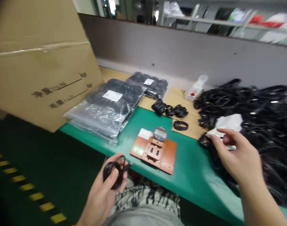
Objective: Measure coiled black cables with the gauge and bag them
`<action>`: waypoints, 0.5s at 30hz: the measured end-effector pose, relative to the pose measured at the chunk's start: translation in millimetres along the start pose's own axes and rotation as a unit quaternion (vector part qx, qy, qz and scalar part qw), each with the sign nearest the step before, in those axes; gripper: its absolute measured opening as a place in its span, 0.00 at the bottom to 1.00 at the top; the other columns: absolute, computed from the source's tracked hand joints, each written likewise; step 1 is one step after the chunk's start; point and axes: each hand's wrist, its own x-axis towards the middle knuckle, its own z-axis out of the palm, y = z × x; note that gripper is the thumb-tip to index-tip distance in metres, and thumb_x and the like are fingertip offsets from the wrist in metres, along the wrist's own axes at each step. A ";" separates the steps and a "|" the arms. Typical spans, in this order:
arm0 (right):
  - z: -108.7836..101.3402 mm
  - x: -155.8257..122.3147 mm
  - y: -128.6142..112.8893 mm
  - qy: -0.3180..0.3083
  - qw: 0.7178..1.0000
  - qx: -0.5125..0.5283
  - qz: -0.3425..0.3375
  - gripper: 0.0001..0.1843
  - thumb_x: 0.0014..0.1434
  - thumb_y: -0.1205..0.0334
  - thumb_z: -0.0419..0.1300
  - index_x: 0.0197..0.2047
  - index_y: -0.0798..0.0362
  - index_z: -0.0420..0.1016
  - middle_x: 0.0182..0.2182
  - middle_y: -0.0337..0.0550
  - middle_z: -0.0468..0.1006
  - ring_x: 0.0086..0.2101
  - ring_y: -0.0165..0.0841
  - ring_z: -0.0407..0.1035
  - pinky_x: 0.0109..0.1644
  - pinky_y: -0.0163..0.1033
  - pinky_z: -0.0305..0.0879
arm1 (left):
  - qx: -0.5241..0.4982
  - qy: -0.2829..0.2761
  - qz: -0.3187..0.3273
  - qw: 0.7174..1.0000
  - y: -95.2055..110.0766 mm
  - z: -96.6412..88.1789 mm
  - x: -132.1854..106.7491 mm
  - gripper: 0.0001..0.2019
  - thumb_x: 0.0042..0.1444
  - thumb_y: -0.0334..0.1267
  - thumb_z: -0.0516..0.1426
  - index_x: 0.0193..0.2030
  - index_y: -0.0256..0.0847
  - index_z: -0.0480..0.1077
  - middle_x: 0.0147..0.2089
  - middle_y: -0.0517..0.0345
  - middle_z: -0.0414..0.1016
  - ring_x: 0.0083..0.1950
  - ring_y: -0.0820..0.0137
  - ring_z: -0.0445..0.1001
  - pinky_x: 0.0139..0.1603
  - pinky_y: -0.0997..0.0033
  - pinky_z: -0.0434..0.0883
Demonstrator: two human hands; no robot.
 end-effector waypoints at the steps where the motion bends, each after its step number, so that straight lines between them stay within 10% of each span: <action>1: 2.8 -15.2 -10.9 -0.004 1.000 0.020 -0.010 0.20 0.54 0.47 0.65 0.46 0.49 0.77 0.29 0.45 0.73 0.27 0.40 0.66 0.33 0.45 0.59 | -0.061 -0.026 -0.042 0.997 1.3 1.6 0.0 0.23 0.54 0.49 0.64 0.54 0.43 0.71 0.41 0.52 0.73 0.32 0.71 0.71 0.23 0.76 0.67; 7: 35.7 -118.6 -86.9 -0.270 0.902 0.282 -0.186 0.10 0.62 0.58 0.61 0.47 0.47 0.74 0.38 0.44 0.79 0.34 0.38 0.73 0.35 0.37 0.69 | -0.263 -0.130 -0.196 0.936 6.5 7.5 -0.1 0.26 0.62 0.59 0.50 0.59 0.47 0.68 0.43 0.51 0.71 0.29 0.73 0.67 0.18 0.80 0.57; 15: 53.7 -161.5 -127.5 -0.343 0.824 0.364 -0.264 0.09 0.63 0.68 0.59 0.45 0.47 0.73 0.31 0.40 0.81 0.26 0.33 0.75 0.30 0.33 0.70 | -0.303 -0.084 -0.193 0.929 8.3 11.3 -9.4 0.24 0.64 0.56 0.49 0.56 0.42 0.71 0.42 0.52 0.69 0.31 0.74 0.68 0.18 0.82 0.57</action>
